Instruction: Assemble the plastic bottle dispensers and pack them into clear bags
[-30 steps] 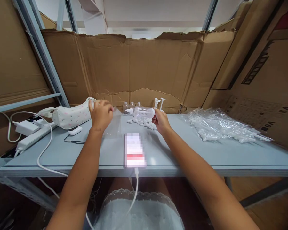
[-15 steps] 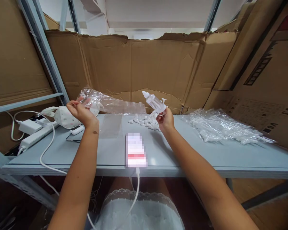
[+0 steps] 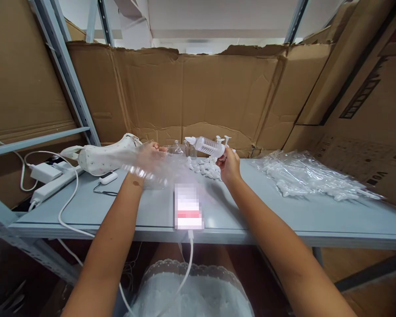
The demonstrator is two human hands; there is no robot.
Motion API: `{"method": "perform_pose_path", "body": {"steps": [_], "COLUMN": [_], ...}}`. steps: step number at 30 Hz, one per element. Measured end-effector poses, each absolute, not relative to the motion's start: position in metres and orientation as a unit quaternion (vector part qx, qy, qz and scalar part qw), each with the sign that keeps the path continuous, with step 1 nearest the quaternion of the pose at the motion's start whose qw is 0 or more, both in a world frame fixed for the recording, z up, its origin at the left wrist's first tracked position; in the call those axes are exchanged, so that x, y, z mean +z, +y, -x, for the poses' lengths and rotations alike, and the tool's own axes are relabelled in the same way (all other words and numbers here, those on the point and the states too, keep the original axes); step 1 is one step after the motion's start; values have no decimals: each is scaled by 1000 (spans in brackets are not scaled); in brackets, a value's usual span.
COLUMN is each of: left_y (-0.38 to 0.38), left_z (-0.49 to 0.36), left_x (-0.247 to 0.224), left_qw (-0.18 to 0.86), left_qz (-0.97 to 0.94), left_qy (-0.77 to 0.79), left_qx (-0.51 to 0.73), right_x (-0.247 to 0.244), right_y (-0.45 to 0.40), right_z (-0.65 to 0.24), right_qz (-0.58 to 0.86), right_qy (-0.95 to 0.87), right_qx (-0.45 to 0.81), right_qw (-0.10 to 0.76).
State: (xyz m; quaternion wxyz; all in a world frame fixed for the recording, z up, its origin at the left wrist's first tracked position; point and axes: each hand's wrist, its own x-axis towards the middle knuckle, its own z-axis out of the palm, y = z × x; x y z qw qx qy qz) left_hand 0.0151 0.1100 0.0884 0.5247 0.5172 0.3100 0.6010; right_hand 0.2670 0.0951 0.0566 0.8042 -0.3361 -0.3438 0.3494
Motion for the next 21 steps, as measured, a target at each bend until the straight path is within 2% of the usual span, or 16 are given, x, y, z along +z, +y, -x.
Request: {"method": "perform_pose_path", "body": {"steps": [7,12,21], "left_y": [109,109,113], "left_z": [-19,-23,-21], "left_x": [83,81,80], "left_qw": [600,619,621], "left_qz": [-557,-577,-583], "left_qy": [242,246,288], "left_qx": [521,473,439], "right_x": [55,52,57], "right_y": [92,87,84], "right_z": [-265,-260,-268], "right_qz": [324,331,338], "right_qy": [-415,-500,-549], "right_qx": [299,211,109], "right_qw": [796,772,757]}}
